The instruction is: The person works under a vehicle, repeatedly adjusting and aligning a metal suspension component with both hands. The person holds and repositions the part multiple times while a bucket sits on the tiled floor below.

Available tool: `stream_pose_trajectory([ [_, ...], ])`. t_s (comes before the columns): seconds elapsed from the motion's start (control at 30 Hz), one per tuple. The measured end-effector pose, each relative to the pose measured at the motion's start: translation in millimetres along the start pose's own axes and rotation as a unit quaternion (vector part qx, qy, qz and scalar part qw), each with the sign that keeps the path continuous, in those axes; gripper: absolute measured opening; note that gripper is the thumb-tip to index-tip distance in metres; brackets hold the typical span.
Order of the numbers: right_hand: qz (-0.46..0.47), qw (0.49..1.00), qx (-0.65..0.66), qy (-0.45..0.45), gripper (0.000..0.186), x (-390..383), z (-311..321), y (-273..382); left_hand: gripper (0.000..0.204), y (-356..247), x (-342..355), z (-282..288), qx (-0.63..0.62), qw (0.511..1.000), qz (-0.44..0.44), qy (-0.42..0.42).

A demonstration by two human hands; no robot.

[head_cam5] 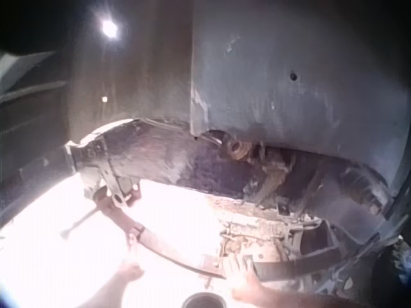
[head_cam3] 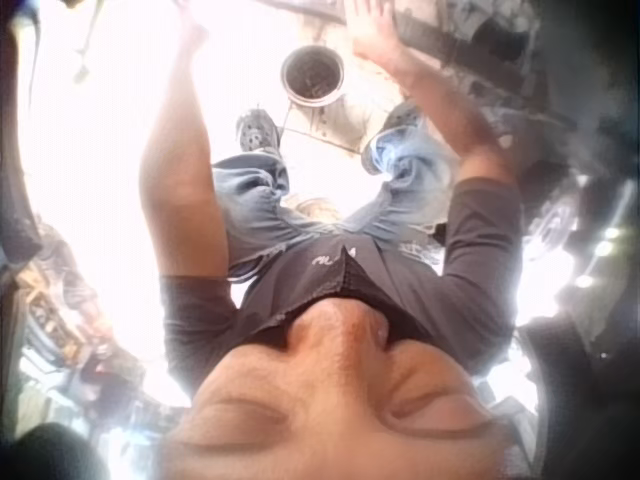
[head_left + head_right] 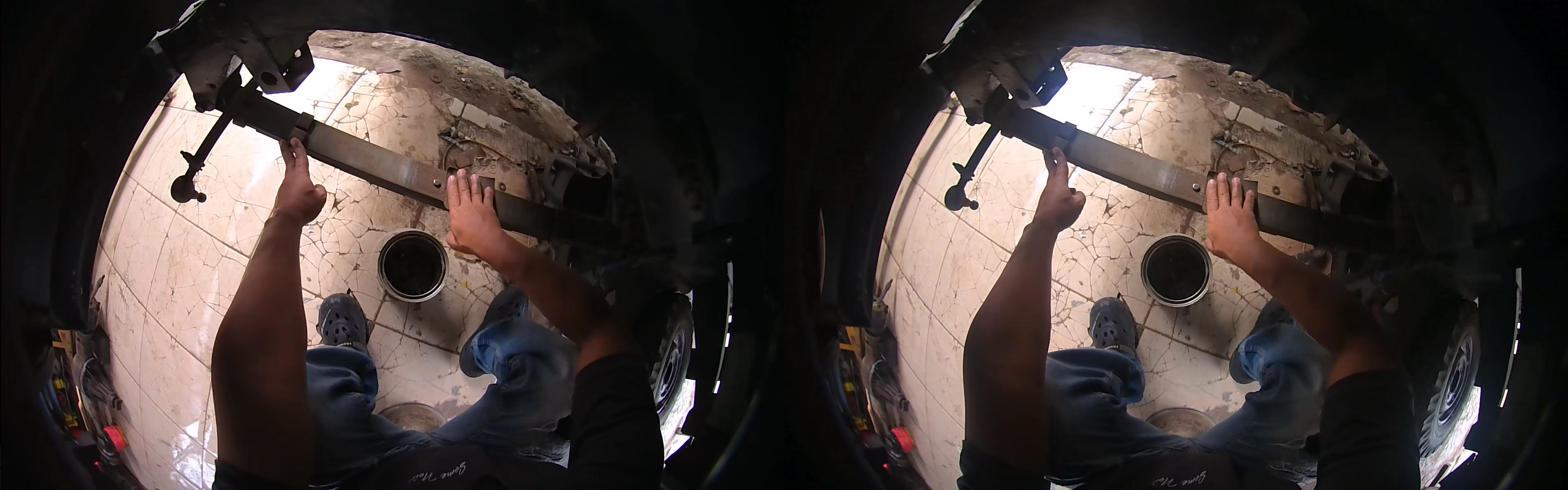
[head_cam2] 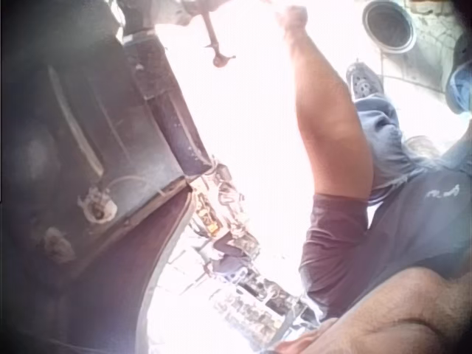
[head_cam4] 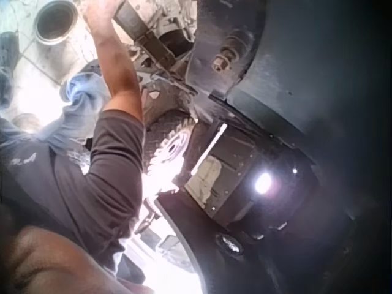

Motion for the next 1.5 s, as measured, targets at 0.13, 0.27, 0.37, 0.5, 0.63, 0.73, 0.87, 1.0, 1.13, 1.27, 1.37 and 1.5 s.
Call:
stream_pose_trajectory([
  [0.13, 0.041, 0.999, -0.027, 0.016, 0.103, -16.4, 11.8, 6.5, 0.103, 0.3, -0.1, 1.4, -0.008, 1.000, -0.002, 0.019],
  [0.27, 0.012, 1.000, -0.004, -0.012, 0.107, 7.3, 1.0, -16.7, 0.102, -7.0, 4.0, 5.6, -0.005, 1.000, 0.009, 0.008],
  [0.37, -0.006, 0.999, 0.006, 0.031, 0.106, 4.0, 14.8, 1.4, 0.097, -12.9, 0.2, 12.3, -0.010, 0.999, 0.019, 0.033],
  [0.5, 0.024, 0.999, -0.010, 0.040, 0.104, -15.7, 11.9, 7.8, 0.098, -19.6, 0.6, 15.2, -0.016, 0.998, 0.026, 0.063],
  [0.63, -0.011, 0.999, 0.007, 0.035, 0.104, 0.2, 8.1, 0.1, 0.099, -9.9, 3.0, 9.4, -0.023, 0.999, 0.012, 0.018],
  [0.73, -0.045, 0.997, 0.001, 0.066, 0.100, 3.2, 15.5, 12.4, 0.100, -13.9, 1.7, 15.8, -0.011, 0.999, 0.027, 0.042],
  [0.87, -0.044, 0.998, -0.010, 0.053, 0.089, -6.0, 12.7, 16.8, 0.101, -12.3, 4.1, 17.3, -0.014, 0.997, 0.030, 0.064],
  [1.0, -0.070, 0.997, 0.011, 0.029, 0.080, 9.8, 3.2, -3.5, 0.100, -14.2, 3.9, 9.0, -0.017, 0.999, 0.022, 0.036],
  [1.13, -0.071, 0.993, -0.021, 0.092, 0.083, 1.3, 25.7, 16.8, 0.100, -10.6, 2.0, 13.7, -0.009, 0.998, 0.022, 0.050],
  [1.27, -0.038, 0.998, -0.020, 0.037, 0.087, -1.3, 6.5, 1.2, 0.099, -17.1, 2.5, 19.4, -0.021, 0.997, 0.032, 0.070],
  [1.37, -0.049, 0.998, -0.005, 0.046, 0.088, 11.3, 14.7, -6.2, 0.099, -12.2, 2.0, 13.4, -0.008, 0.999, 0.032, 0.042],
  [1.5, -0.060, 0.995, -0.021, 0.079, 0.088, 1.4, 22.1, 11.5, 0.098, -11.0, 1.6, 17.3, -0.003, 0.998, 0.030, 0.058],
])
Point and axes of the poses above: each hand's wrist, its own x-axis towards the middle knuckle, its own z-axis out of the back of the hand, y = z × x, the point moved 1 cm from there along x, towards the middle knuckle, and after that the axes turned 8 degrees about -y, right-handed, at the moved point
